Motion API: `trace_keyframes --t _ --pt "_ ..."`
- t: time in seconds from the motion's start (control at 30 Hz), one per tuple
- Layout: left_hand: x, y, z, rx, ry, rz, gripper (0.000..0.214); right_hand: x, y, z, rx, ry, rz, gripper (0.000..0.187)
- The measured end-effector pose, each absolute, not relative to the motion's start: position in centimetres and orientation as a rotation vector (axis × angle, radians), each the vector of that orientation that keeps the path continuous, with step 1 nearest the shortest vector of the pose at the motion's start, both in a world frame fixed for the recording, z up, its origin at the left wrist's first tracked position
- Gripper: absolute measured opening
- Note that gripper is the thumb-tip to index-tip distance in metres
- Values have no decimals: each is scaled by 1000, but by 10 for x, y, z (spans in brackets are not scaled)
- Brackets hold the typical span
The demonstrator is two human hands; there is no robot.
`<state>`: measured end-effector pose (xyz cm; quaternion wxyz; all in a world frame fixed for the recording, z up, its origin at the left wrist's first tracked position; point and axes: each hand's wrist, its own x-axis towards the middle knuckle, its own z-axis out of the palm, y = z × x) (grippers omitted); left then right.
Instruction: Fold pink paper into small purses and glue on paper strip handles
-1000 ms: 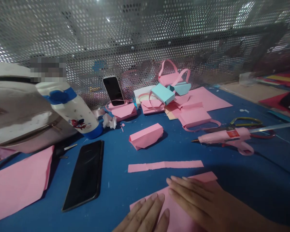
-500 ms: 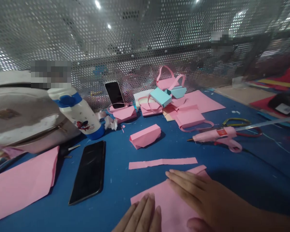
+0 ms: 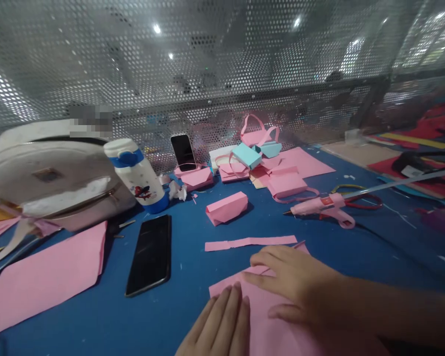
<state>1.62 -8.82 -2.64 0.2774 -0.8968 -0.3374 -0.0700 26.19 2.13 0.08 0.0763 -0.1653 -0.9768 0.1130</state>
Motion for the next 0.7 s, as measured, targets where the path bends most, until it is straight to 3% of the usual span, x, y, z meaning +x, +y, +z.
trace_keyframes --t 0.23,0.7 --pt "18 -92 -26 -2404 -884 -133 46 237 31 31 -448 -3029 443 33" --pt "19 -97 -29 -2448 -896 -157 40 200 26 30 -357 -2954 398 26"
